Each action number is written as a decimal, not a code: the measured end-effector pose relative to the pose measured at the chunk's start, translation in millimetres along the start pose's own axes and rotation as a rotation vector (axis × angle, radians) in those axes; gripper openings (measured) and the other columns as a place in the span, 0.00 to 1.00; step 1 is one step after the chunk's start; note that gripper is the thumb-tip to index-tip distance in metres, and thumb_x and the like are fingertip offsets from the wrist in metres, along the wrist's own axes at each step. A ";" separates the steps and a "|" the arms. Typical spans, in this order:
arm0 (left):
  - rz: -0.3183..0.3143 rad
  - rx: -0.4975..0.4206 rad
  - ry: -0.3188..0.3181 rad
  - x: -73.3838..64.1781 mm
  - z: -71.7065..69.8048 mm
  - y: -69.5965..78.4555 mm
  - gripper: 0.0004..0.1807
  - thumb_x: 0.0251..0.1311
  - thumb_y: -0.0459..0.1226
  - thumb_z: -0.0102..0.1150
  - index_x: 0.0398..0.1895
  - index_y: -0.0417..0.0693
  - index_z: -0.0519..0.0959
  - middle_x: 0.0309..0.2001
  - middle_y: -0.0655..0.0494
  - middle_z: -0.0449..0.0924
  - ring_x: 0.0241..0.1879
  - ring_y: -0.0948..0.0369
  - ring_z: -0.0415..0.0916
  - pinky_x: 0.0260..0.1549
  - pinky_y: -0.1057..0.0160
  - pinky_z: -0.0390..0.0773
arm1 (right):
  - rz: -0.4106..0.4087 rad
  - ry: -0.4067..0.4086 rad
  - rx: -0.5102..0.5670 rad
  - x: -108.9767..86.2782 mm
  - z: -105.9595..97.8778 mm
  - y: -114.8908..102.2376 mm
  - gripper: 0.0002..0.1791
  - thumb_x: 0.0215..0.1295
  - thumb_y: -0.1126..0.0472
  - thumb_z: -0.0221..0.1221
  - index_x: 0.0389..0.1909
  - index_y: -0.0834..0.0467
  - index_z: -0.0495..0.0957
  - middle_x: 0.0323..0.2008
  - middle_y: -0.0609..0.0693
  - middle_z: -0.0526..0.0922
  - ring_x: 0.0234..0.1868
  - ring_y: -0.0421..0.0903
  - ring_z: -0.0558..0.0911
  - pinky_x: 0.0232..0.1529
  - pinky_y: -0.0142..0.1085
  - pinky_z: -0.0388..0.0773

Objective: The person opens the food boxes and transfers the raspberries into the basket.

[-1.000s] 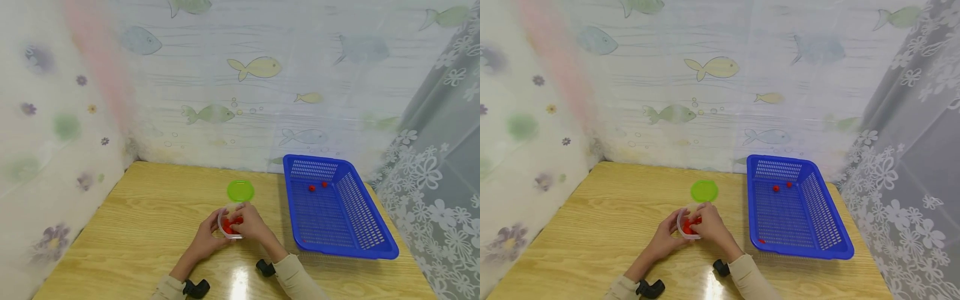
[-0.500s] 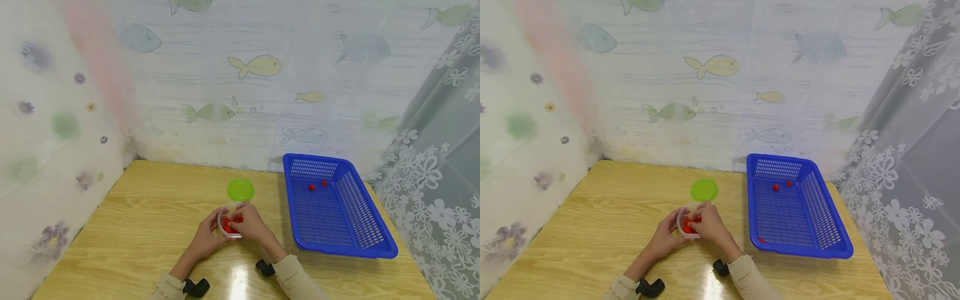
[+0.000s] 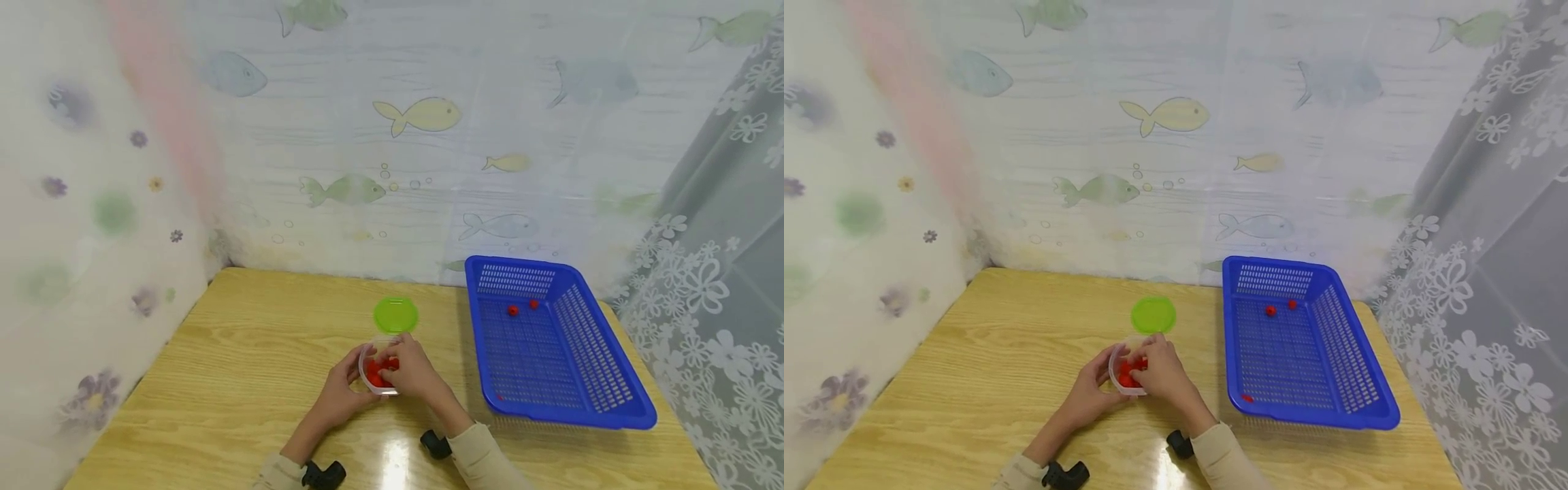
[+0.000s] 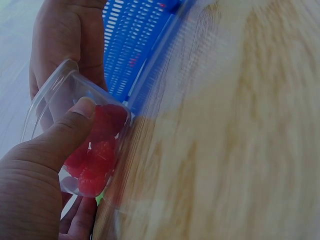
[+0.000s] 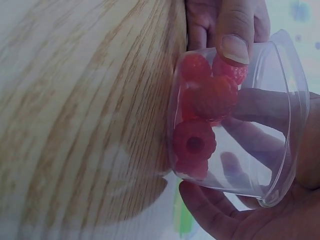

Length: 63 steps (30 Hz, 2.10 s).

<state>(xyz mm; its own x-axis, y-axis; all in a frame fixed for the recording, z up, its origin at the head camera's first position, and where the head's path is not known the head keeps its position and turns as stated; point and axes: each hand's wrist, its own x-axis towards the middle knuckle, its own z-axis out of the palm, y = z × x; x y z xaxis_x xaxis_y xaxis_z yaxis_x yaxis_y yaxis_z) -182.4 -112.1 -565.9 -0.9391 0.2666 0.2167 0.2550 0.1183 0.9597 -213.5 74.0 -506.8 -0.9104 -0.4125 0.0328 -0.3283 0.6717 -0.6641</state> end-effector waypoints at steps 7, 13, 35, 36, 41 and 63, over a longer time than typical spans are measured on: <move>0.015 -0.008 -0.006 -0.9 0.8 -3.3 0.50 0.47 0.31 0.80 0.75 0.43 0.64 0.69 0.43 0.71 0.70 0.51 0.68 0.65 0.72 0.71 | -0.011 -0.010 -0.022 -0.9 -0.4 0.9 0.04 0.60 0.64 0.71 0.35 0.53 0.90 0.51 0.55 0.76 0.55 0.55 0.74 0.54 0.49 0.78; 0.002 -0.013 -0.012 -0.2 0.5 -3.5 0.50 0.47 0.31 0.80 0.75 0.42 0.64 0.70 0.43 0.71 0.70 0.50 0.68 0.65 0.71 0.72 | -0.041 -0.001 -0.032 -1.4 -0.1 2.0 0.02 0.61 0.64 0.71 0.33 0.54 0.90 0.50 0.55 0.78 0.56 0.55 0.74 0.55 0.50 0.78; 0.034 0.003 0.003 -0.1 1.2 -3.0 0.48 0.50 0.32 0.79 0.75 0.43 0.64 0.71 0.43 0.70 0.71 0.48 0.67 0.65 0.71 0.71 | -0.042 0.100 0.186 -1.8 3.5 3.0 0.02 0.64 0.64 0.68 0.36 0.59 0.89 0.52 0.60 0.78 0.58 0.59 0.75 0.59 0.56 0.77; 0.033 0.003 0.002 -0.1 1.4 -3.1 0.48 0.50 0.32 0.79 0.75 0.44 0.64 0.71 0.44 0.69 0.71 0.49 0.67 0.65 0.70 0.71 | -0.046 0.112 0.197 -2.2 3.7 3.4 0.02 0.64 0.64 0.68 0.36 0.59 0.88 0.54 0.62 0.77 0.60 0.60 0.74 0.60 0.58 0.77; 0.023 0.005 0.000 0.5 2.3 -4.2 0.48 0.51 0.32 0.78 0.76 0.45 0.63 0.73 0.45 0.68 0.71 0.50 0.68 0.66 0.63 0.73 | -0.049 0.174 0.252 -4.1 4.5 6.5 0.03 0.65 0.65 0.67 0.37 0.60 0.88 0.61 0.68 0.75 0.66 0.67 0.69 0.65 0.66 0.70; 0.013 0.011 0.020 0.5 1.9 -4.3 0.48 0.49 0.32 0.80 0.75 0.46 0.65 0.70 0.43 0.72 0.70 0.48 0.70 0.67 0.55 0.72 | -0.072 0.315 0.428 -9.4 -6.3 5.2 0.04 0.67 0.64 0.66 0.39 0.58 0.87 0.60 0.64 0.78 0.65 0.61 0.71 0.68 0.68 0.60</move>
<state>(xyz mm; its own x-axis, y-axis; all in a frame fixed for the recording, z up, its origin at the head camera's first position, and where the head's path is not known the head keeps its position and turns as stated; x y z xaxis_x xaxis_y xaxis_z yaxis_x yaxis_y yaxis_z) -183.6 -110.6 -570.3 -0.9402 0.2487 0.2327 0.2695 0.1253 0.9548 -208.2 85.2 -505.9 -0.9425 -0.1991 0.2685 -0.3205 0.3103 -0.8950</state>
